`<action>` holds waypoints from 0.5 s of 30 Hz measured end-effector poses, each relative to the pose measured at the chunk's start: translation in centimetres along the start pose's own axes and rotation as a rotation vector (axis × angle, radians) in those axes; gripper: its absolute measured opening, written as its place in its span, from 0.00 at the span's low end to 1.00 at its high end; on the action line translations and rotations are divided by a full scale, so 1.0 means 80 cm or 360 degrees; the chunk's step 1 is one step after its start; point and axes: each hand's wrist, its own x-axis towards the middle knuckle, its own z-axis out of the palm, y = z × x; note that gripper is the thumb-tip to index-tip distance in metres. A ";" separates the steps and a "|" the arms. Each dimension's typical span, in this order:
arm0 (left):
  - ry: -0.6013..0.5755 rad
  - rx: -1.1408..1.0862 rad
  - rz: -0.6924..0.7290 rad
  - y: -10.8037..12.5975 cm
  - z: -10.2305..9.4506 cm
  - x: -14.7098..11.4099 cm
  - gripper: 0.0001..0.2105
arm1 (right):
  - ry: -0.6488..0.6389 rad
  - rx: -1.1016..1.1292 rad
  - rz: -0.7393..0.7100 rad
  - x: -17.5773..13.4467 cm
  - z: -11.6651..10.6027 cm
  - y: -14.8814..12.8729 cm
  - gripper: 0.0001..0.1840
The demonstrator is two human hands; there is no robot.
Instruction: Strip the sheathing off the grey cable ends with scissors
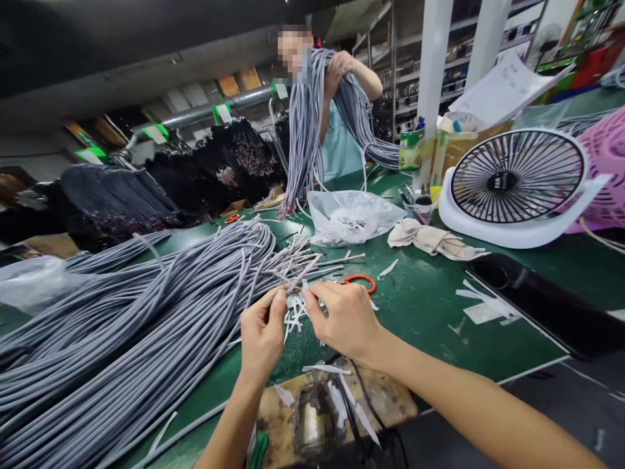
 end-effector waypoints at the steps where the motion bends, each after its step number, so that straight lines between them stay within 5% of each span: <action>1: -0.0006 0.0004 0.0013 0.001 0.000 -0.001 0.14 | -0.0008 0.0016 0.0008 0.001 0.000 0.001 0.15; 8: -0.0157 0.0012 0.0114 -0.004 0.006 0.001 0.13 | -0.0025 0.0413 -0.0030 0.001 -0.007 -0.008 0.18; 12: -0.0084 -0.0047 -0.0122 -0.019 0.009 0.015 0.13 | 0.0031 0.0505 -0.0581 -0.012 -0.009 -0.026 0.16; 15: -0.0104 -0.0357 -0.0313 -0.023 0.004 0.021 0.15 | -0.0043 0.0426 -0.0426 -0.013 -0.004 -0.021 0.15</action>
